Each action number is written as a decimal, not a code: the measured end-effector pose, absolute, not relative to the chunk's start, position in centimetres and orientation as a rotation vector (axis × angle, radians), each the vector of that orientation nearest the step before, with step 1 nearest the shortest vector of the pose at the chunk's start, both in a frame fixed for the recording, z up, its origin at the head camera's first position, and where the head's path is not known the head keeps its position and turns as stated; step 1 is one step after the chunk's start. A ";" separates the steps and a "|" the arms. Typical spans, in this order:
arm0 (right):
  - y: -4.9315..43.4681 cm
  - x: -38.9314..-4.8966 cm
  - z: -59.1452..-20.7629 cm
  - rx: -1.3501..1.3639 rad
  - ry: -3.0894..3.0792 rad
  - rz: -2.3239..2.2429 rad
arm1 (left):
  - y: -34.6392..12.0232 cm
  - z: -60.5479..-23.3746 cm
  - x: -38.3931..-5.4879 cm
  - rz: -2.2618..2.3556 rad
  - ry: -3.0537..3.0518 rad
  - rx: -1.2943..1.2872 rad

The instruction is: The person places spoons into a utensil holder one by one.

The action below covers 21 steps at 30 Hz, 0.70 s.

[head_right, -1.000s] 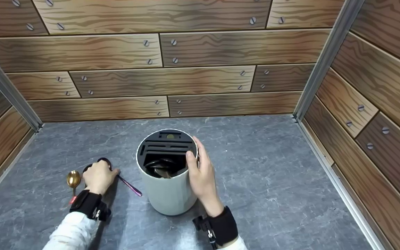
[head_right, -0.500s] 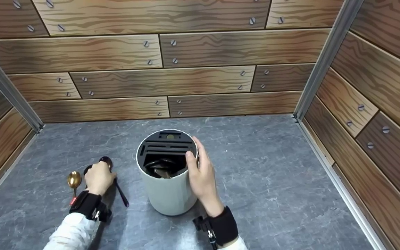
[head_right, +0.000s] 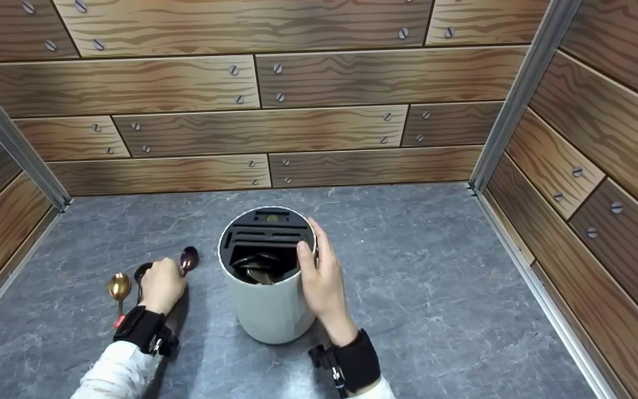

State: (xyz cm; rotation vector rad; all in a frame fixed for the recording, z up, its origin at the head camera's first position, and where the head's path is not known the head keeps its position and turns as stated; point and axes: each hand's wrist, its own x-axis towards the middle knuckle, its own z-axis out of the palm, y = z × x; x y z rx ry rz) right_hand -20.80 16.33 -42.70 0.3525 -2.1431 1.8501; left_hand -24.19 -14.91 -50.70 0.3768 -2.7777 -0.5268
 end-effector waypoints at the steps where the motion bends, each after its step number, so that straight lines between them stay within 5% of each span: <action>1: 16.3 -20.8 -42.7 0.354 -2.142 1.851 | -14.8 -50.7 -24.2 -0.525 -2.778 0.377; 21: 16.4 -20.8 -42.7 0.378 -2.133 1.862 | -14.3 -50.9 -23.9 -0.543 -2.943 0.261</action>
